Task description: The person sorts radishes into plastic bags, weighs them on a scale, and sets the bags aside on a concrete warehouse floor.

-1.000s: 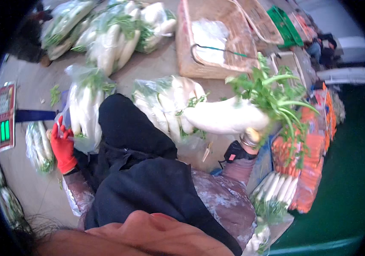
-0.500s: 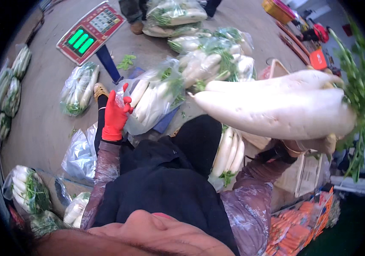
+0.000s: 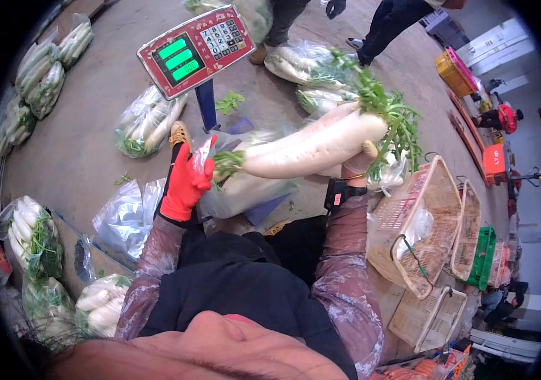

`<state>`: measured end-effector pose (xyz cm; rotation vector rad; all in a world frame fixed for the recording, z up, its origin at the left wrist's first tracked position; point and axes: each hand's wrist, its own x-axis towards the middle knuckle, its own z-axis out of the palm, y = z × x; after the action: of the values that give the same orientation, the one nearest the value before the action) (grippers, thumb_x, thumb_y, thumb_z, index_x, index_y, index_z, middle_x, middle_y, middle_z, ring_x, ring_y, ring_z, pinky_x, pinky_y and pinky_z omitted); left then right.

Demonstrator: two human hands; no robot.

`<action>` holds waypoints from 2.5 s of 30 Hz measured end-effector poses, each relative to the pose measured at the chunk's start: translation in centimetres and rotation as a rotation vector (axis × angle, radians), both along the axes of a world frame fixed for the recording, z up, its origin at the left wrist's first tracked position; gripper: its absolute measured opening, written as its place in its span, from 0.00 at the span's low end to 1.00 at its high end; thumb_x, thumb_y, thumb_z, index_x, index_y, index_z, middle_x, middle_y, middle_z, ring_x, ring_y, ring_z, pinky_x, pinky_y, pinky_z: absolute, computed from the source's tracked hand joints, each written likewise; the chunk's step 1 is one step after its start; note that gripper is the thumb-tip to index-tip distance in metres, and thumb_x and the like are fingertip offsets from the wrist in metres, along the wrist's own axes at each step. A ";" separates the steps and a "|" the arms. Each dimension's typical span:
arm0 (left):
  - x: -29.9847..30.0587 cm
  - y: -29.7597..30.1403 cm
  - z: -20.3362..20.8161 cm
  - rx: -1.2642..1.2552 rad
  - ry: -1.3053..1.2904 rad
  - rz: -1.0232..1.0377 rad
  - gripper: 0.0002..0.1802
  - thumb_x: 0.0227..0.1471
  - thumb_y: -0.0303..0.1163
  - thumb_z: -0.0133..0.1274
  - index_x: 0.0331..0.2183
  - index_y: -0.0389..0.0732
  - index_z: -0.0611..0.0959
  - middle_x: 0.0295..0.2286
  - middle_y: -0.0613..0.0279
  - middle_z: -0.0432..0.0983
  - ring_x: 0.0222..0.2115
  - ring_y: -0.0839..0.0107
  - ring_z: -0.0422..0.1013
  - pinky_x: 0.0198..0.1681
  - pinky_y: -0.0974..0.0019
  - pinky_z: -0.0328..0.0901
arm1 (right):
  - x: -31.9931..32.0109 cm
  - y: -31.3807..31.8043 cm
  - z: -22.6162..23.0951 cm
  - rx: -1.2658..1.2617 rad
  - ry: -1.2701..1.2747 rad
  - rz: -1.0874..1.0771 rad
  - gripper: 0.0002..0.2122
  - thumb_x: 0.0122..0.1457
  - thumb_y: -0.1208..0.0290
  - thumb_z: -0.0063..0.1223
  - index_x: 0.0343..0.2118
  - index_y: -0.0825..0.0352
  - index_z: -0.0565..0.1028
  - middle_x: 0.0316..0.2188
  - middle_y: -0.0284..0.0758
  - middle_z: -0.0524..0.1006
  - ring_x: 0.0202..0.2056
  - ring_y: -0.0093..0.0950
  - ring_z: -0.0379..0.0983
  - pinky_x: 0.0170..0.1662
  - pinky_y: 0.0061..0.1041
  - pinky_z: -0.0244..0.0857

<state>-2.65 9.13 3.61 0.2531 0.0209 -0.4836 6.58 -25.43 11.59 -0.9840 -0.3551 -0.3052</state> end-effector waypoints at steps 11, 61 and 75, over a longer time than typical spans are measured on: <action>3.1 -2.0 1.6 0.300 -0.111 0.230 0.34 0.55 0.56 0.38 0.55 0.43 0.63 0.23 0.62 0.71 0.13 0.80 0.60 0.20 0.76 0.61 | 6.2 6.7 -17.2 -1.648 -0.330 0.231 0.25 0.41 0.64 0.59 0.44 0.68 0.70 0.42 0.39 0.72 0.44 0.35 0.69 0.48 0.33 0.62; 3.3 1.3 1.6 0.669 -0.208 0.144 0.28 0.56 0.48 0.42 0.47 0.34 0.72 0.21 0.65 0.73 0.14 0.81 0.63 0.18 0.76 0.61 | 5.8 1.0 -7.4 -0.592 0.433 -0.055 0.13 0.53 0.69 0.41 0.21 0.70 0.75 0.13 0.26 0.64 0.13 0.18 0.56 0.17 0.20 0.52; 4.7 -16.3 7.3 1.933 -1.146 -0.172 0.21 0.44 0.47 0.55 0.31 0.38 0.79 0.20 0.51 0.73 0.24 0.52 0.71 0.29 0.54 0.64 | 0.8 -2.5 -8.5 -0.363 0.393 -0.024 0.14 0.56 0.74 0.37 0.31 0.72 0.78 0.13 0.23 0.59 0.17 0.14 0.54 0.22 0.15 0.49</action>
<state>2.00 -7.14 10.90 2.4093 -0.6920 -0.2745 7.34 -27.93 3.06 -1.3765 -0.0381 -0.0627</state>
